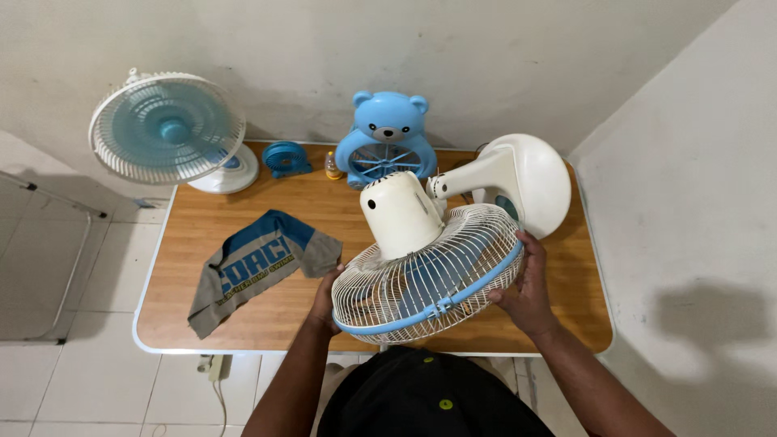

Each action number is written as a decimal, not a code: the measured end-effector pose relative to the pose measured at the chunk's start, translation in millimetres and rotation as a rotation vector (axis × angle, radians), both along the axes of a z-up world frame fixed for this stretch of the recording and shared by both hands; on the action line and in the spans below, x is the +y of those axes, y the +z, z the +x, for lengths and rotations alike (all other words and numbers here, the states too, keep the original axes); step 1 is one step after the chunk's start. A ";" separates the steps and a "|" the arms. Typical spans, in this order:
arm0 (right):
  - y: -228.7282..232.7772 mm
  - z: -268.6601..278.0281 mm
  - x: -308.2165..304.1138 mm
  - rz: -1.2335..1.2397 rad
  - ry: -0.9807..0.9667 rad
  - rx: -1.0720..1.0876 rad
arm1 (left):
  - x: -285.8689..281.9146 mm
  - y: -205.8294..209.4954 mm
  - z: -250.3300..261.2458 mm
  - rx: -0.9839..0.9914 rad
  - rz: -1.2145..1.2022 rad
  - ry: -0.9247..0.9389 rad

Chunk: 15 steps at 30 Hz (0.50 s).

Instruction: The person disassembles a white table fan by using a screwdriver to remove screws from the front grille, then detaches the grille and removes the fan blade. The components are placed on the table.

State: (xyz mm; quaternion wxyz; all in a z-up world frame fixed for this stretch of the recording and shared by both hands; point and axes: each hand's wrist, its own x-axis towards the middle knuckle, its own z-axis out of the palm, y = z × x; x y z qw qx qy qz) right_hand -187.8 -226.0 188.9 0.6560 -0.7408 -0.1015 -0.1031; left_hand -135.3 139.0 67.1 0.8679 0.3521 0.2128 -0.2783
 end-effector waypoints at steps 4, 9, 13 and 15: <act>-4.3 2.5 7.5 -0.086 -0.001 -0.036 | 9.1 -14.2 0.3 -0.004 -0.008 0.011; -8.8 2.4 23.2 -0.123 0.014 -0.042 | 18.7 -30.0 3.7 0.074 0.019 -0.007; -15.9 5.6 36.3 -0.133 0.030 -0.108 | 23.6 -34.2 3.2 0.167 0.065 -0.002; -19.8 7.1 38.3 -0.158 0.036 -0.099 | 25.3 -35.0 1.3 0.157 0.036 -0.016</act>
